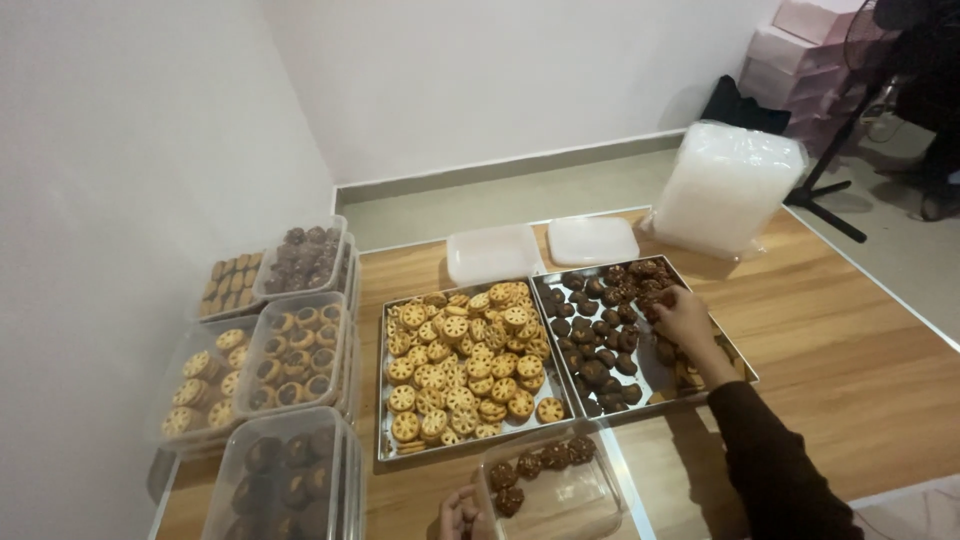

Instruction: Packing different varieties of cookies from large metal trays into smaller plastic containers for distribution.

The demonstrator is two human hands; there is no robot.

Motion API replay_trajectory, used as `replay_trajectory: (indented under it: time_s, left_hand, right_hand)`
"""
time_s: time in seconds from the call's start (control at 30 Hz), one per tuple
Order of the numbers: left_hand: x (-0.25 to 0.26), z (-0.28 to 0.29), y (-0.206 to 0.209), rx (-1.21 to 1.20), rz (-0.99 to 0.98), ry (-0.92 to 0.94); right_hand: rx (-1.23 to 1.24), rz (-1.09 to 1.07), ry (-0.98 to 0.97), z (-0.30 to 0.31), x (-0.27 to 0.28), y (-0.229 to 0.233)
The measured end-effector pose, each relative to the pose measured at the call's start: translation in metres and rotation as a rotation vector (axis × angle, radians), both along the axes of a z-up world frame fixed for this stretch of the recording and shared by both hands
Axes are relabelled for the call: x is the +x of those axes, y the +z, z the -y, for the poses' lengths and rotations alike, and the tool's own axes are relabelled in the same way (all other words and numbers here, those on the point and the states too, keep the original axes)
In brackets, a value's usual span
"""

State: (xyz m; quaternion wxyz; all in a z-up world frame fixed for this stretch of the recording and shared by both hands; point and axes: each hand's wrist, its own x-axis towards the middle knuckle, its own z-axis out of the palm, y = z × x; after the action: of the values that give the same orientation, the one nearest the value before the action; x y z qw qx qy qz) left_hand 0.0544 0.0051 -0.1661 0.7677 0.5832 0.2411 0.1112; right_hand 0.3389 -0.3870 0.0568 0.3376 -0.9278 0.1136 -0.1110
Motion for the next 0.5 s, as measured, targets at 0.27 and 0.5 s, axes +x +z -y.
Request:
replay_trajectory:
  time_s: [0.27,0.5]
  left_hand:
    - [-0.022,-0.002,0.068,0.356,0.238,-0.063]
    - [-0.034,0.002,0.128,0.567,0.23,0.032]
  right_hand:
    - [0.363,0.074,0.021,-0.036,-0.109,0.05]
    - [0.364,-0.171,0.214,-0.099,-0.217,0.028]
